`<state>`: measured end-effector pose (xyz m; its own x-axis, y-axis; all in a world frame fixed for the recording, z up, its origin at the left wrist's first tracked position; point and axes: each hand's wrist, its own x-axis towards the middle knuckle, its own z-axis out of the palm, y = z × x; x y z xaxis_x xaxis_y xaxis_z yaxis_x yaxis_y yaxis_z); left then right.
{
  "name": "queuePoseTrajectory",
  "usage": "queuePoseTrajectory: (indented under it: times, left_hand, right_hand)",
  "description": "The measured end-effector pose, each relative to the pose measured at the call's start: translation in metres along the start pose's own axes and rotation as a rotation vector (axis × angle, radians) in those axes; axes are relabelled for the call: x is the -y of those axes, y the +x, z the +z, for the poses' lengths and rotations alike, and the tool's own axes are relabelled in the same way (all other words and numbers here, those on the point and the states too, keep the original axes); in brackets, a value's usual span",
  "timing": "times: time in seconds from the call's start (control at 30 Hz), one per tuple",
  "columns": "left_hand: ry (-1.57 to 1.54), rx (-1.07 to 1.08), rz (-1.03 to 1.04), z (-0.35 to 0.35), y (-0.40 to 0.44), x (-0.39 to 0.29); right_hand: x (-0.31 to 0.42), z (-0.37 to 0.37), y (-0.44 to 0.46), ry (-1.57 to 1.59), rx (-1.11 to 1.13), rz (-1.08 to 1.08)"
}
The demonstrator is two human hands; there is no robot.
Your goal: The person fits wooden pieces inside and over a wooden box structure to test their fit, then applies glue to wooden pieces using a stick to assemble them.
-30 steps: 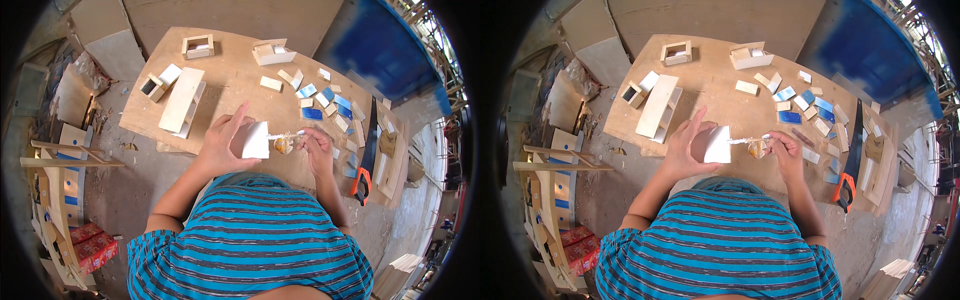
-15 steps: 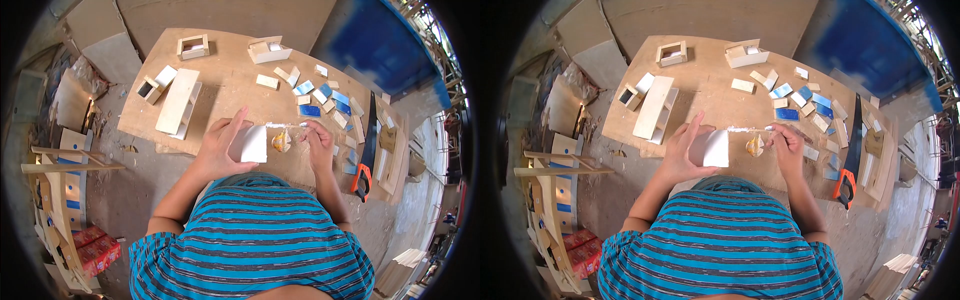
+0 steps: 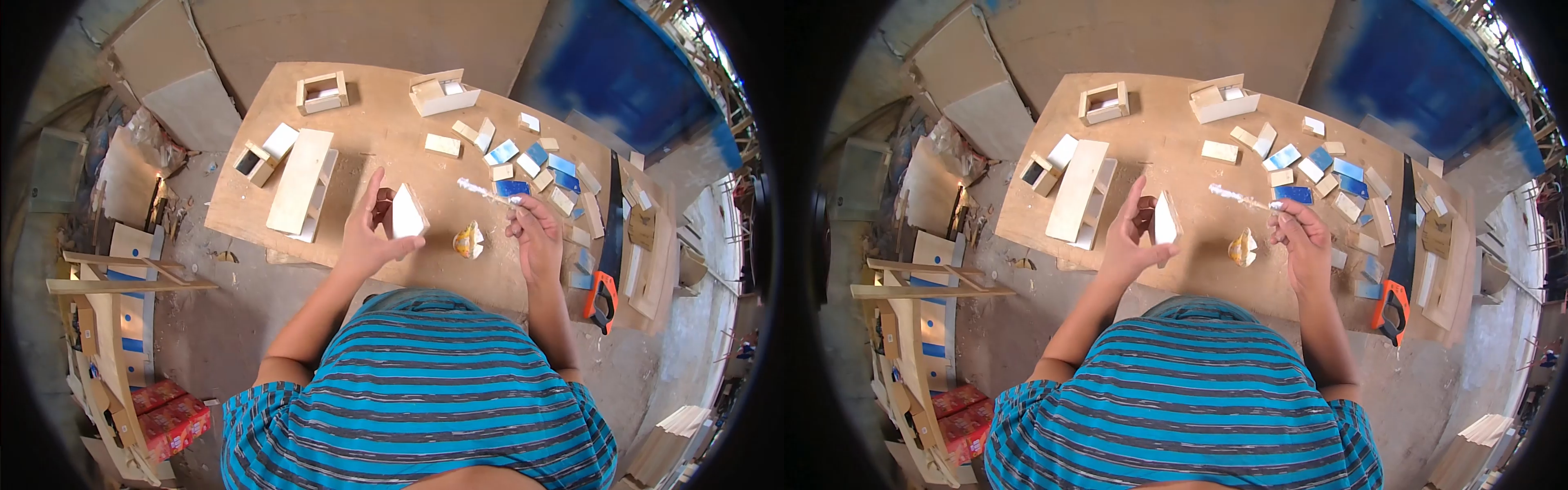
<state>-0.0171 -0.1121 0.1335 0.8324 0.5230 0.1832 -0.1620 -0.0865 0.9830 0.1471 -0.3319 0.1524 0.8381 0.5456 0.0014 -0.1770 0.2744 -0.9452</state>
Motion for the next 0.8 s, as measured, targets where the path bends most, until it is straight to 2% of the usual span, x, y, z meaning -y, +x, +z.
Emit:
queuePoseTrajectory:
  times: [0.07, 0.13, 0.23, 0.33, 0.37, 0.47, 0.57, 0.67, 0.77, 0.8]
  left_hand:
    - [-0.237, -0.066, -0.165, -0.002, 0.004, 0.015]
    - [-0.444, -0.106, -0.338, -0.002, 0.007, 0.026]
    - [-0.730, -0.033, -0.587, -0.015, 0.000, 0.043]
    - [-0.863, 0.022, -0.641, -0.017, -0.012, 0.066]
    - [-0.905, -0.079, -0.687, -0.014, -0.016, 0.073]
    - [-0.702, -0.294, -0.878, -0.003, -0.021, 0.061]
    - [-0.788, -0.238, -0.900, -0.005, -0.024, 0.068]
    - [-0.863, -0.274, -0.894, 0.001, -0.021, 0.055]
    - [-1.018, -0.273, -0.827, 0.003, -0.013, 0.046]
    - [-1.078, -0.260, -0.793, 0.004, -0.009, 0.043]
  right_hand:
    - [-0.002, -0.001, -0.004, -0.017, 0.061, 0.025]
    - [-0.002, -0.003, -0.006, -0.148, -0.008, -0.009]
    - [-0.001, -0.025, -0.012, -0.400, -0.086, -0.079]
    - [0.006, -0.034, -0.020, -0.712, -0.111, -0.195]
    - [0.009, -0.033, -0.024, -0.821, -0.112, -0.237]
    - [0.013, -0.027, -0.032, -1.061, -0.019, -0.245]
    - [0.015, -0.009, -0.035, -1.023, -0.015, -0.266]
    - [0.009, -0.011, -0.034, -0.735, 0.065, -0.097]
    - [0.007, 0.010, -0.036, -0.316, 0.185, 0.052]
    - [0.007, 0.015, -0.037, -0.291, 0.244, 0.122]
